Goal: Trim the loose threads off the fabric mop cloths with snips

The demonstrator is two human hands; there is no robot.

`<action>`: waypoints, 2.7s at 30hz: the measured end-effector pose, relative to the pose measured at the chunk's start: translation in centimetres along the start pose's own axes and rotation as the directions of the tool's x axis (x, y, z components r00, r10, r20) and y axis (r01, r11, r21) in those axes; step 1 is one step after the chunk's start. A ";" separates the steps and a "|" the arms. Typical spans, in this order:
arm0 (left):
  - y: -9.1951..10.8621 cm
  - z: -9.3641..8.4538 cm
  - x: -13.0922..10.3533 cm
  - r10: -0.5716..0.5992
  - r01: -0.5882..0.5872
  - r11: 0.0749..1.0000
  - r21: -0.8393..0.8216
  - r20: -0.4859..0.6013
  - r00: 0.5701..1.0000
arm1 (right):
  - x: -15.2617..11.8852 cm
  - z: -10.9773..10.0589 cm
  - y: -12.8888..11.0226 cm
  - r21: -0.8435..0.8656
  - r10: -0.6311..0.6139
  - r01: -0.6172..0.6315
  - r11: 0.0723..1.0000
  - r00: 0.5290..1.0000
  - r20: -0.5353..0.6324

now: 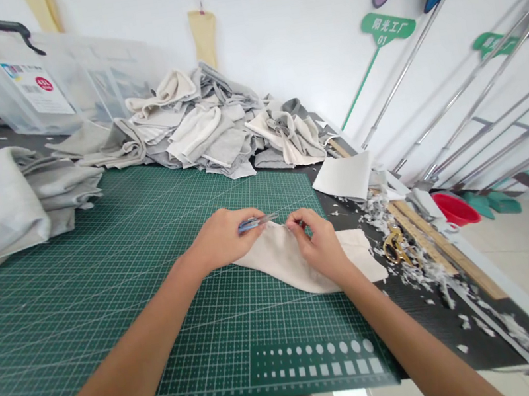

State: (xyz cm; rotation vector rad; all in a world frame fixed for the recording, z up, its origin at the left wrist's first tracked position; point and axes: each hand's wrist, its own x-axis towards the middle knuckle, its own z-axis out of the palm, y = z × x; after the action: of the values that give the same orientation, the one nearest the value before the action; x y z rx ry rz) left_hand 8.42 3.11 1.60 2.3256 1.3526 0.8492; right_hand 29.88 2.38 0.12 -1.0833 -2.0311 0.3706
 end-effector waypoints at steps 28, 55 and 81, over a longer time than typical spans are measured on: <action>1.1 0.8 -0.5 0.353 -0.330 0.867 0.374 0.007 0.936 | 0.6 -2.1 -0.3 0.052 -0.002 -0.003 0.999 0.994 0.109; 1.9 2.3 0.1 0.379 -0.364 0.894 0.263 -0.007 0.925 | 0.6 -2.0 -0.9 -0.002 -0.040 0.041 0.999 0.997 0.072; 2.1 2.4 0.1 0.358 -0.343 0.914 0.218 -0.032 0.933 | 0.5 -1.5 0.1 0.166 0.015 -0.028 0.986 0.997 0.079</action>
State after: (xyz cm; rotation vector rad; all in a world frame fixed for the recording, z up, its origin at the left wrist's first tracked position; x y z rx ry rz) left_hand 11.40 2.21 0.87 2.7843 1.1100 0.9377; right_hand 30.95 2.74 1.31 -1.0014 -2.0165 0.5915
